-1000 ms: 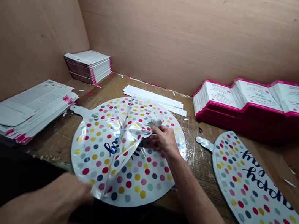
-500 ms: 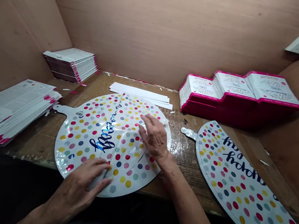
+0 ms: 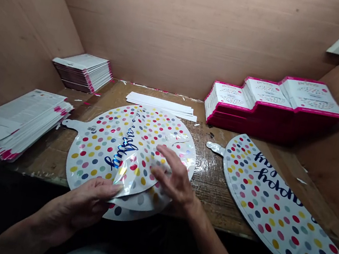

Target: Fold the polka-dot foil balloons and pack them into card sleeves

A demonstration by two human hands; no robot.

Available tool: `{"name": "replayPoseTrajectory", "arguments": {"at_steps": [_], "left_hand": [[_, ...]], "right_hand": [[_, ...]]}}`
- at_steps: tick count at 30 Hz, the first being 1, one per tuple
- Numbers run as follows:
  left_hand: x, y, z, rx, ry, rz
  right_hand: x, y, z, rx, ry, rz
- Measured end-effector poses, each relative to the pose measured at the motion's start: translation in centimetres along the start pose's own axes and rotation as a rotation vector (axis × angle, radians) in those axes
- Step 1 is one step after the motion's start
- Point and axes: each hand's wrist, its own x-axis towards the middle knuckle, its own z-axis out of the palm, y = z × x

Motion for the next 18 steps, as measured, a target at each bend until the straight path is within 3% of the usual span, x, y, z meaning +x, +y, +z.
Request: {"name": "replayPoseTrajectory", "arguments": {"at_steps": [3, 5, 7, 10, 11, 12, 14, 16, 18], "left_hand": [[-1.2, 1.0, 0.1, -0.055, -0.02, 0.03], [-1.5, 1.3, -0.6, 0.16, -0.006, 0.058], [-1.1, 1.8, -1.8, 0.524, 0.153, 0.197], [1.2, 3.1, -3.8, 0.987, 0.566, 0.633], [2.4, 3.4, -4.4, 1.086, 0.629, 0.772], [3.6, 3.6, -5.0, 1.175, 0.608, 0.875], [6.0, 3.4, -6.2, 1.321, 0.411, 0.946], [7.5, 2.6, -7.6, 1.382, 0.184, 0.885], [8.1, 1.8, -9.0, 1.326, 0.053, 0.821]], "right_hand": [[-4.2, -2.5, 0.8, -0.062, 0.129, -0.185], [-6.1, -2.6, 1.9, -0.192, 0.213, -0.198], [-7.0, -1.8, 2.8, -0.305, 0.238, -0.161], [-7.3, -0.6, 3.1, -0.376, 0.162, -0.179], [-7.3, -0.4, 3.0, -0.384, 0.133, -0.202], [-7.3, -0.4, 2.8, -0.391, 0.105, -0.225], [-7.1, -0.6, 2.1, -0.402, 0.036, -0.271], [-6.2, -1.1, 1.0, -0.376, -0.084, -0.296], [-3.7, -1.5, -0.5, -0.287, -0.267, -0.243]]}}
